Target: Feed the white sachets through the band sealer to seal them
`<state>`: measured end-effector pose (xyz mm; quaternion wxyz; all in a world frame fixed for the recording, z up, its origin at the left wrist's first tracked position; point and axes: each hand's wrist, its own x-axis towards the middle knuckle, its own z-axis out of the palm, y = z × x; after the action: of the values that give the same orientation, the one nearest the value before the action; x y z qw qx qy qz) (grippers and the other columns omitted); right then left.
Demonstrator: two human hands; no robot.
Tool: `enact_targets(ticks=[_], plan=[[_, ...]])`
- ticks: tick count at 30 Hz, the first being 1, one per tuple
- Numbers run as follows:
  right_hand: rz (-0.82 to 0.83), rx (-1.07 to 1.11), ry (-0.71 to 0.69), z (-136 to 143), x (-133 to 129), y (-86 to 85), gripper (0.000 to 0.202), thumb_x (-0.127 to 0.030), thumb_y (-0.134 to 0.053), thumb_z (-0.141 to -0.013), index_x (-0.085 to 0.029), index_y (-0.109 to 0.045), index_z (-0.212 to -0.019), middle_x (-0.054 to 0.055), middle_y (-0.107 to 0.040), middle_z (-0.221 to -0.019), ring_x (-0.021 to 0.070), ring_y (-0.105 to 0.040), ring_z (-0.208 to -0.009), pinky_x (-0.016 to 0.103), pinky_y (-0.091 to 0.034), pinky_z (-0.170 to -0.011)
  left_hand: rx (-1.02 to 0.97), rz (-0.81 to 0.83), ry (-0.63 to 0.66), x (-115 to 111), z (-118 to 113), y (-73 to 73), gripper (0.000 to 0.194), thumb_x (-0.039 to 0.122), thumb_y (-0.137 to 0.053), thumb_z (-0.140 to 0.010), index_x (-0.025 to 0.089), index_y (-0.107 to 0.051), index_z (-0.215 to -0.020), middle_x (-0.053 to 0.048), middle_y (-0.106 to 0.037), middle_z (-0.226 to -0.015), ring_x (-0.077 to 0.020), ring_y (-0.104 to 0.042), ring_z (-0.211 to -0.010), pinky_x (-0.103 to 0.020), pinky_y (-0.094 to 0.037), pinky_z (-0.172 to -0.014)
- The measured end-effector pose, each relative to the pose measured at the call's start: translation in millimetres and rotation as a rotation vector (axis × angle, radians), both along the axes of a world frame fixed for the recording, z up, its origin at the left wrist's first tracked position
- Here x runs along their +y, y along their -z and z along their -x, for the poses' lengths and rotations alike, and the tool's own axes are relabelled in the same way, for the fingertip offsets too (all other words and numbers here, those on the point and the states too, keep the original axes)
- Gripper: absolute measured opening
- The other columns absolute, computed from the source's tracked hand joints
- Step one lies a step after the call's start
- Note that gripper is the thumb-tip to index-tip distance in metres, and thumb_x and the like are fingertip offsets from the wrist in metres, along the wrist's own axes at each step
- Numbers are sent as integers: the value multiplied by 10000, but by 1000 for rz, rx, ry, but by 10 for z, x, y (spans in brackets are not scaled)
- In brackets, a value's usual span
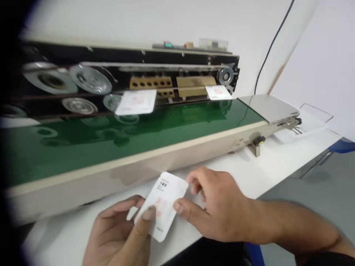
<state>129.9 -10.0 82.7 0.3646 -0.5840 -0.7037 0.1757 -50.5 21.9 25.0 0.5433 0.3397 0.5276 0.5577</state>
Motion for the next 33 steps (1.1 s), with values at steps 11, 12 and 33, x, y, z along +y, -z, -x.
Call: enact_targets(ticks=[11, 12, 33], plan=[[309, 806, 2, 253, 37, 439, 432, -351, -628, -911, -235, -368, -1236, 52, -643, -969, 185, -634, -796, 352, -526, -706, 86, 53, 107, -80, -28, -50, 430, 443, -872, -624, 262, -599, -904, 1, -667, -827, -142, -640, -718, -158, -546, -607], [314, 817, -3, 257, 30, 448, 412, -350, -602, -926, -239, -366, -1245, 57, -641, -982, 190, -639, -796, 356, -529, -698, 107, 53, 153, -75, -5, -23, 446, 450, -873, -622, 258, -598, -915, -12, -682, -811, -144, -644, -680, -163, -545, -572], [624, 667, 3, 230, -138, 509, 491, -593, -752, -716, -305, -619, -1091, 80, -714, -853, 300, -678, -717, 437, -604, -686, 57, 44, 479, -104, -48, 20, 463, 650, -505, -881, 229, -410, -716, 38, -430, -625, -112, -377, -571, -274, -314, -536]])
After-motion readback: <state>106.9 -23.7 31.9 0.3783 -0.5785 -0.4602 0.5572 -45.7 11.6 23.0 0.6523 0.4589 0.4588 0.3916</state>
